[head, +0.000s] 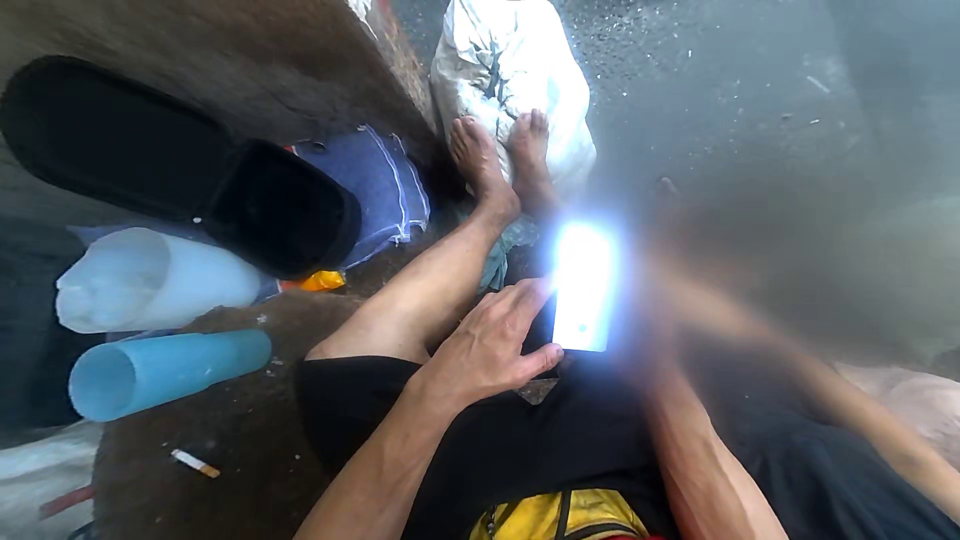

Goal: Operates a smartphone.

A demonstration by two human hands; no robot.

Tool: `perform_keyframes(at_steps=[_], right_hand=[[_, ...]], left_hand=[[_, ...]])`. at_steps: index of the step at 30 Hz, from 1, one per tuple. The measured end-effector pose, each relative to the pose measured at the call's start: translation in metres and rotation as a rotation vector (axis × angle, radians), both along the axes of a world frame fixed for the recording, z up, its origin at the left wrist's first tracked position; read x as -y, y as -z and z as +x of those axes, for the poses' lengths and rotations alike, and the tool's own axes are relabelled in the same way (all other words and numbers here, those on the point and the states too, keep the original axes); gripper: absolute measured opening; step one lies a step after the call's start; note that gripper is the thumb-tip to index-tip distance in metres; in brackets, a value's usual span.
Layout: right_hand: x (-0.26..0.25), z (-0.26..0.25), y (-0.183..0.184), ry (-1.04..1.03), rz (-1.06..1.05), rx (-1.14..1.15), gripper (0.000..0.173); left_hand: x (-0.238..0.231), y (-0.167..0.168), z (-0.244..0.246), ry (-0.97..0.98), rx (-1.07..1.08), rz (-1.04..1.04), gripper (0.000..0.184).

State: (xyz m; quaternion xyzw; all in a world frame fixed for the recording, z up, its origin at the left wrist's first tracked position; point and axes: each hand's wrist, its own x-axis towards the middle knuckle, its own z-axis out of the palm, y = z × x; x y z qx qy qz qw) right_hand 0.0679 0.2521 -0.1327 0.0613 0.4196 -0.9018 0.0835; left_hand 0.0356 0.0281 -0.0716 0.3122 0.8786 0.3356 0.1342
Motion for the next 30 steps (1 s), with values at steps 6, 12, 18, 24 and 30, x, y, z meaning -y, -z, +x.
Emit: perform_keyframes(at_steps=[6,12,18,24,30], right_hand=[[0.0009,0.0011,-0.0021,-0.001,0.013,0.001,0.043],[0.0027,0.0021,-0.0025,0.005,0.017,0.012,0.046],[0.0019,0.0016,0.0015,-0.018,0.045,0.001,0.045],[0.0028,0.0016,0.0004,-0.019,0.05,0.008,0.046],[0.0022,0.0022,0.0022,-0.036,0.057,-0.013,0.046]], left_hand=[[0.0001,0.0012,0.0,0.026,-0.036,0.015,0.07],[0.0007,0.0023,0.0004,0.018,-0.044,-0.009,0.069],[0.0002,0.0013,0.0003,0.019,-0.06,-0.026,0.067],[0.0007,0.0024,0.0002,0.023,-0.063,-0.038,0.062],[0.0008,0.0022,-0.0005,0.02,-0.069,-0.039,0.06]])
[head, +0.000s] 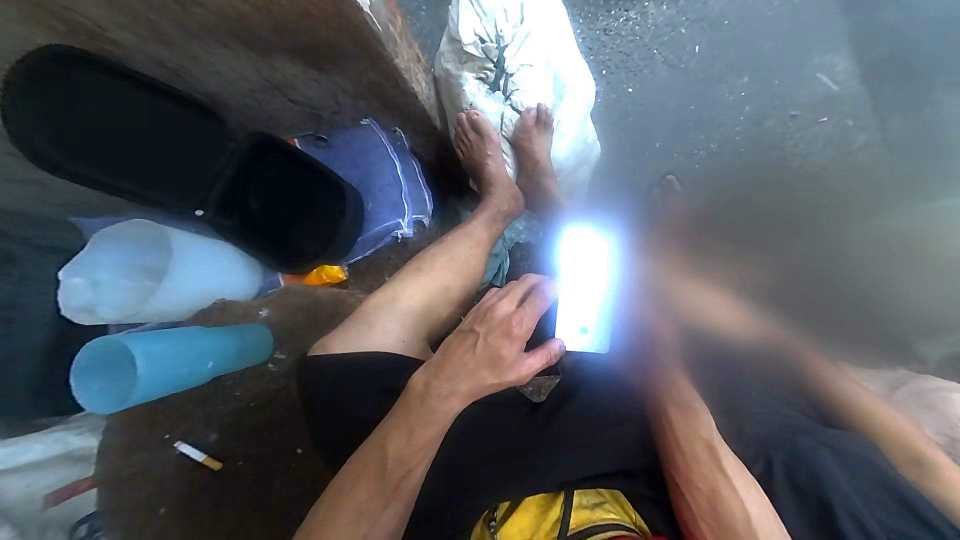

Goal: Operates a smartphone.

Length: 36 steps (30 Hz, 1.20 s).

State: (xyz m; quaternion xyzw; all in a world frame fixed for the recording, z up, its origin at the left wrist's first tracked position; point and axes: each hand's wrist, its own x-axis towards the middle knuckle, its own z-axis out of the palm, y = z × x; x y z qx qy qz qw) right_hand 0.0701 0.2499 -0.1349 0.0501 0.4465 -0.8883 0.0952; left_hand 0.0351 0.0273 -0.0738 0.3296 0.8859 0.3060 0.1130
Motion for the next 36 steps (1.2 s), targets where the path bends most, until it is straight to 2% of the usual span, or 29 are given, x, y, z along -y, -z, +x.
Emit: perform_keyframes(at_steps=[19,23,27,32,36], right_hand=[[-0.008,-0.004,0.012,0.07,-0.032,-0.018,0.051],[-0.005,-0.003,0.006,0.023,-0.025,-0.024,0.048],[0.003,-0.002,-0.003,-0.037,-0.032,-0.026,0.055],[0.005,0.001,-0.004,-0.1,-0.053,-0.064,0.053],[0.005,0.002,-0.003,-0.107,-0.043,-0.066,0.052]], left_hand=[[0.002,-0.001,0.0,0.075,0.074,0.006,0.063],[0.002,0.002,-0.001,0.02,0.06,0.017,0.062],[0.003,0.002,-0.002,0.016,0.045,0.008,0.061],[0.003,0.001,-0.002,-0.005,0.026,-0.02,0.059],[0.004,0.001,-0.003,-0.051,0.022,-0.005,0.065]])
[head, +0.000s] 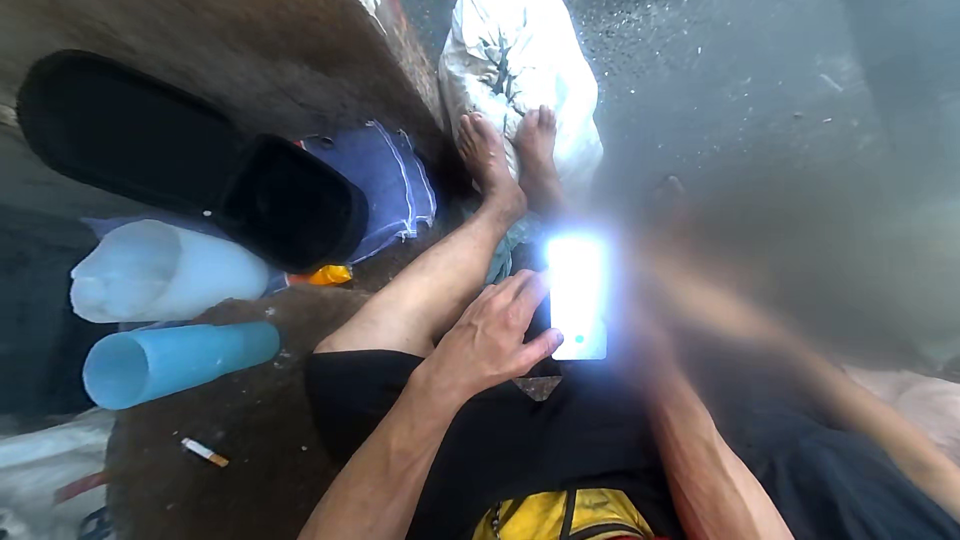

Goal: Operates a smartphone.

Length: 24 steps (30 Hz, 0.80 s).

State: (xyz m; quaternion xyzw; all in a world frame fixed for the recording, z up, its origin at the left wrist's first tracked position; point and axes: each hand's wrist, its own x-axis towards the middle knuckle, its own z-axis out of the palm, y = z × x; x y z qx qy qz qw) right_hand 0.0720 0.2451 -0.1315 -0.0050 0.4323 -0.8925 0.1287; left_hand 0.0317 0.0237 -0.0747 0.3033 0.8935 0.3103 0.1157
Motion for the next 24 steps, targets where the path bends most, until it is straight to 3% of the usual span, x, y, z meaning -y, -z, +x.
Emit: perform_keyframes(at_steps=[9,24], right_hand=[[-0.0007,-0.0002,0.0014,0.014,0.001,-0.002,0.05],[-0.0034,0.0002,0.0092,0.011,-0.042,-0.032,0.048]], left_hand=[[0.0,-0.0032,-0.0008,-0.024,-0.004,0.053,0.072],[0.001,-0.0026,-0.0018,0.021,-0.031,0.076,0.062]])
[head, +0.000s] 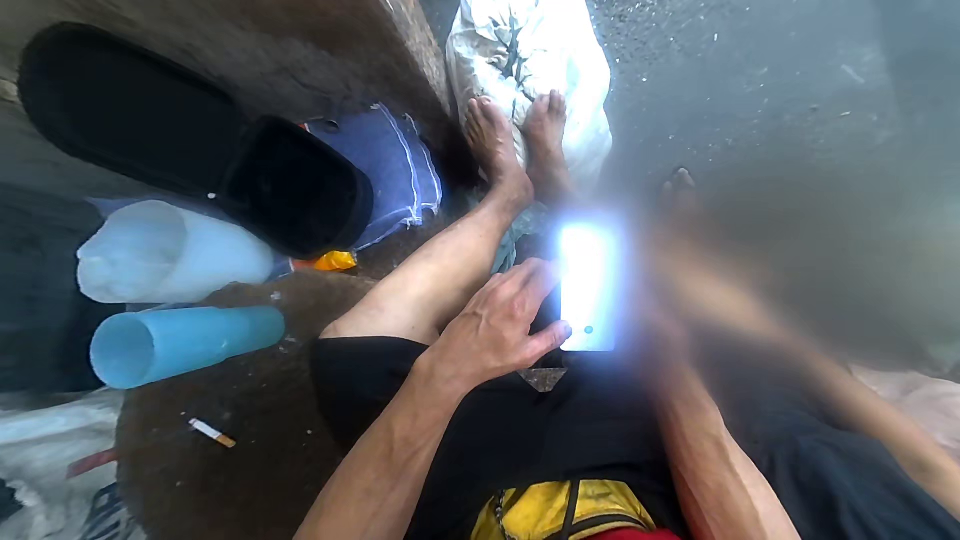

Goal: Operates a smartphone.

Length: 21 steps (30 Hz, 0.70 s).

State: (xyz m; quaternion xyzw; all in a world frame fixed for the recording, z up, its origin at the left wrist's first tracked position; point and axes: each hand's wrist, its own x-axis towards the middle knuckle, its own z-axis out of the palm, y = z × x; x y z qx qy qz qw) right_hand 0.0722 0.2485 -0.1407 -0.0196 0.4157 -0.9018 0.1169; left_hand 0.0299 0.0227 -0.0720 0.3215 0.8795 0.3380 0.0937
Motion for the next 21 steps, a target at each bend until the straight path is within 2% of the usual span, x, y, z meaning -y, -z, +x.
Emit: perform_keyframes(at_steps=[3,7,16,21], right_hand=[[-0.0003,-0.0005,-0.0011,0.004,0.014,0.027,0.046],[-0.0017,0.0001,0.0006,-0.002,0.011,0.034,0.047],[-0.0005,0.0003,-0.0008,-0.002,0.007,0.045,0.048],[0.0001,0.0009,-0.0042,0.009,0.002,0.07,0.048]], left_hand=[[0.0005,-0.0001,-0.0004,0.028,0.004,0.001,0.048],[0.0008,0.0017,0.0,0.045,-0.001,0.0,0.042],[-0.001,0.0003,-0.0007,0.007,0.026,-0.036,0.063],[-0.0007,-0.0004,-0.0008,0.005,0.022,-0.021,0.066]])
